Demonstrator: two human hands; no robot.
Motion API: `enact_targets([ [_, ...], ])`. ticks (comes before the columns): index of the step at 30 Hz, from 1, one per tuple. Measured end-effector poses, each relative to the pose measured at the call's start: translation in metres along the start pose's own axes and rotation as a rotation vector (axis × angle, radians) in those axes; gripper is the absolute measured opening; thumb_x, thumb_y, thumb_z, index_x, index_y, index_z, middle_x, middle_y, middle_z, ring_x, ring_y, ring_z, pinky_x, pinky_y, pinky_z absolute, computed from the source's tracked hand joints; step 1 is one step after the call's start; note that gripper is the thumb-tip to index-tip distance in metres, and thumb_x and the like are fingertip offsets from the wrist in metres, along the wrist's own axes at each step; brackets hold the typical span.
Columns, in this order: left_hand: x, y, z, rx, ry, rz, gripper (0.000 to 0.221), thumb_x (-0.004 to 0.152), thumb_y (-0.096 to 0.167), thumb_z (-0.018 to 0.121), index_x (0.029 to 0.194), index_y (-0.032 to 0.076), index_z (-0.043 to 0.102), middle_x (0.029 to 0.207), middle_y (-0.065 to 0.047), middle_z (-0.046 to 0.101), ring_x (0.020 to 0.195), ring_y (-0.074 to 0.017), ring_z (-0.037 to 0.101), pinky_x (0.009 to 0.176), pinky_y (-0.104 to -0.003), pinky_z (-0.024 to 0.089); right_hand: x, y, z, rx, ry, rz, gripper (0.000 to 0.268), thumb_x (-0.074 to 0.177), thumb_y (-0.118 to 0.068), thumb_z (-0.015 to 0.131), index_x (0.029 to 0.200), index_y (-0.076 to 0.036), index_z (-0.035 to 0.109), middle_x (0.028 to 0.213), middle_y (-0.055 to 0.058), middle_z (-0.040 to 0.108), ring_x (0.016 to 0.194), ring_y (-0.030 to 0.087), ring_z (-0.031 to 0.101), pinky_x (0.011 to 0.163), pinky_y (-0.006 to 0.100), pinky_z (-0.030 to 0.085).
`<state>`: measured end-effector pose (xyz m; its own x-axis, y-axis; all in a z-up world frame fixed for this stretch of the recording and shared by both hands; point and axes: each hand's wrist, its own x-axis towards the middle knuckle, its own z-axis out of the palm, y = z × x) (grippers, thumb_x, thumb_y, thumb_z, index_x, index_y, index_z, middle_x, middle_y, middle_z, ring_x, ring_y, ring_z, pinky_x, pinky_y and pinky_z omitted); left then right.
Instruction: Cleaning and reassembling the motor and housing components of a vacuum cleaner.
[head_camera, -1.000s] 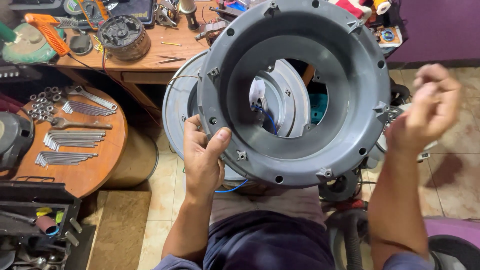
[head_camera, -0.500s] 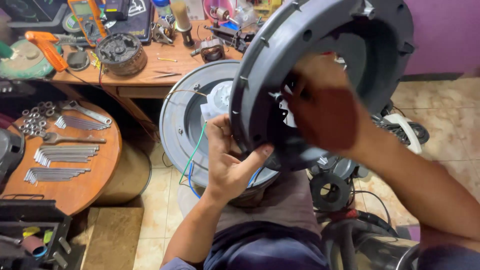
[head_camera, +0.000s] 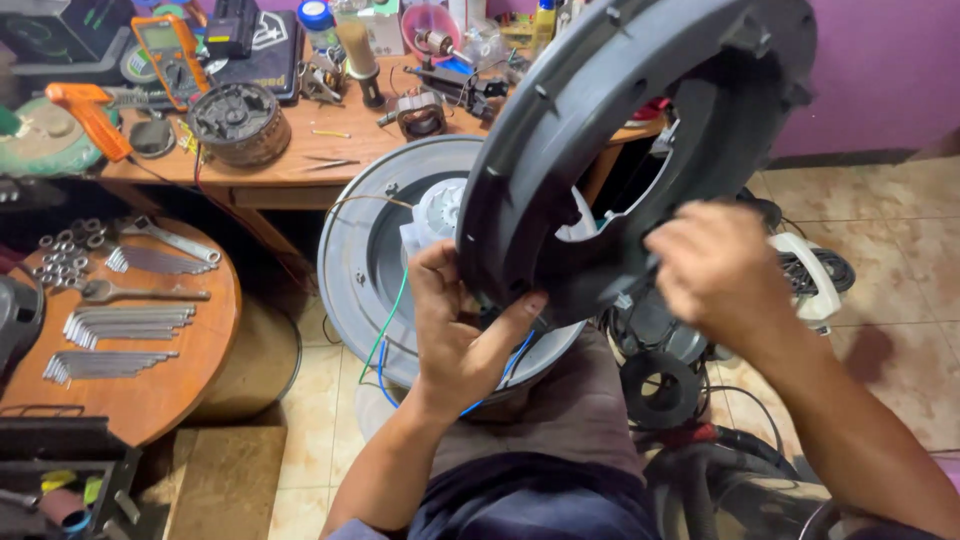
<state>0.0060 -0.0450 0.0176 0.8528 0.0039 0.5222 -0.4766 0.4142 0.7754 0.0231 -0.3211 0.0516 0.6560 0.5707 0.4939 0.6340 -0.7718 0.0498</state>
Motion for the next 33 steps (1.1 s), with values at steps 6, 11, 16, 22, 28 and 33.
enact_targets([
  [6, 0.022, 0.019, -0.018, -0.148, 0.124, -0.037, 0.053, 0.097, -0.008, 0.071, 0.136, 0.0, 0.035, 0.128, -0.013, 0.061, 0.119, -0.0149, 0.062, 0.109, -0.027, 0.049, 0.011, 0.018, -0.013, 0.372, 0.572, 0.325, 0.044, 0.102, -0.012, 0.071, 0.14, -0.003, 0.049, 0.142, 0.013, 0.053, 0.136, 0.021, 0.05, 0.112, 0.032, 0.044],
  [11, 0.033, 0.021, -0.034, -0.235, 0.173, -0.048, 0.05, 0.103, -0.002, 0.071, 0.139, -0.004, 0.036, 0.122, -0.017, 0.064, 0.111, -0.0157, 0.064, 0.103, -0.026, 0.052, 0.027, 0.032, 0.008, 1.261, 0.51, 0.545, 0.058, 0.1, -0.021, 0.071, 0.151, -0.003, 0.05, 0.118, 0.004, 0.065, 0.095, 0.01, 0.055, 0.084, 0.021, 0.045],
  [16, 0.031, 0.037, -0.051, -0.004, 0.202, -0.051, 0.064, 0.1, 0.006, 0.075, 0.145, -0.003, 0.03, 0.127, -0.015, 0.067, 0.112, -0.0136, 0.066, 0.103, -0.026, 0.053, 0.055, 0.003, 0.02, 1.369, 0.499, 0.516, 0.048, 0.098, -0.008, 0.065, 0.143, 0.003, 0.052, 0.118, 0.009, 0.065, 0.099, 0.015, 0.063, 0.099, 0.03, 0.058],
  [22, 0.021, 0.032, -0.097, 0.093, 0.204, -0.194, 0.054, 0.108, 0.026, 0.067, 0.147, -0.003, 0.042, 0.118, -0.01, 0.068, 0.103, -0.0094, 0.063, 0.091, -0.022, 0.054, 0.054, -0.001, 0.046, 1.616, 0.352, 0.666, 0.045, 0.103, -0.002, 0.06, 0.146, 0.009, 0.05, 0.118, 0.011, 0.063, 0.101, 0.016, 0.064, 0.097, 0.032, 0.056],
  [28, 0.017, 0.038, -0.127, 0.109, 0.203, -0.326, 0.051, 0.109, 0.032, 0.059, 0.146, -0.003, 0.052, 0.113, -0.007, 0.066, 0.094, -0.0087, 0.065, 0.072, -0.021, 0.057, 0.06, 0.001, 0.055, 1.623, 0.293, 0.685, 0.052, 0.101, -0.002, 0.059, 0.15, 0.01, 0.048, 0.123, 0.013, 0.064, 0.106, 0.017, 0.065, 0.108, 0.033, 0.054],
  [33, 0.03, 0.046, -0.128, 0.046, 0.139, -0.327, 0.054, 0.108, 0.028, 0.06, 0.15, -0.004, 0.045, 0.123, -0.01, 0.067, 0.1, -0.0129, 0.069, 0.077, -0.027, 0.063, 0.065, 0.007, 0.05, 1.641, 0.303, 0.664, 0.043, 0.101, -0.001, 0.054, 0.143, 0.01, 0.052, 0.124, 0.015, 0.064, 0.105, 0.018, 0.063, 0.106, 0.032, 0.054],
])
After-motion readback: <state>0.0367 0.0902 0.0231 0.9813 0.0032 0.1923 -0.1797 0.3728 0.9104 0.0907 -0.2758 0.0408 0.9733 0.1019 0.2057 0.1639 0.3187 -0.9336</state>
